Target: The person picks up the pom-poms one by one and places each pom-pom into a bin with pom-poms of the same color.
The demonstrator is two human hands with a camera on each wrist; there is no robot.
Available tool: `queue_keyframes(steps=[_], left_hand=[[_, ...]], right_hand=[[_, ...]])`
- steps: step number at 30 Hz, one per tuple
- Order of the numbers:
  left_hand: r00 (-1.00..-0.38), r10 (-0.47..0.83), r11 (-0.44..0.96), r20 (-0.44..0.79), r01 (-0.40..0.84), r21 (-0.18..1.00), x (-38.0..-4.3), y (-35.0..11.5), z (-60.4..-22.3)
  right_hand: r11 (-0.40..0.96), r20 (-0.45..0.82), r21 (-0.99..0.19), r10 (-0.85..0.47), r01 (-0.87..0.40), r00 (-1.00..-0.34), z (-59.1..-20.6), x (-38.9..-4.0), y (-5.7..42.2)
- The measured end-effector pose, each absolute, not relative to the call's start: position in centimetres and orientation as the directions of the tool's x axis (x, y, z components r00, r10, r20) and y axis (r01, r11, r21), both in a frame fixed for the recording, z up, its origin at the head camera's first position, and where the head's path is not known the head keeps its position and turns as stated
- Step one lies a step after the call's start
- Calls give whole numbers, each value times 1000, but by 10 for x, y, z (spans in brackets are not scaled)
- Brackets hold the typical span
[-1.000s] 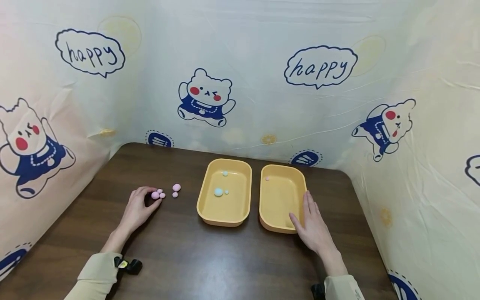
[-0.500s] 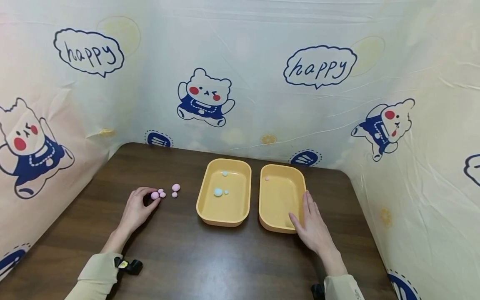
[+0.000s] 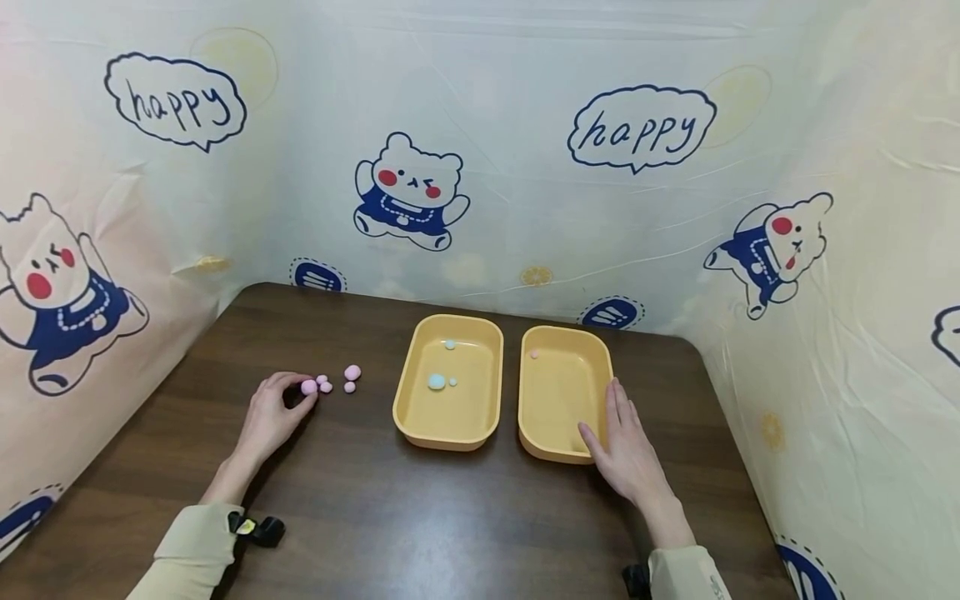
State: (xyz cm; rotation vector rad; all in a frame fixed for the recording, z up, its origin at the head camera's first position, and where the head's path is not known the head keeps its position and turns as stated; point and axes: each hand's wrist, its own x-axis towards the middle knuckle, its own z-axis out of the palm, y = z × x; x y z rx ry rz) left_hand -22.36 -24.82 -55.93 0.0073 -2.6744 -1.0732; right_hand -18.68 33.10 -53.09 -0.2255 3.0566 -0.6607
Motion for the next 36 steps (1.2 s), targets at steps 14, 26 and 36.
queue_keyframes(steps=[14, 26, 36], left_hand=[[-963, -105, 701, 250, 107, 705, -226, -244, -538], [-962, -74, 689, 263, 141, 711, -234, -226, -521], [-974, -38, 665, 222, 141, 734, -241, -194, -511]], right_hand=[[901, 42, -407, -143, -148, -989, -531, -187, 332], [902, 47, -404, -145, -152, -988, -531, -187, 333], [901, 43, -408, -140, -146, -989, -530, -188, 332]])
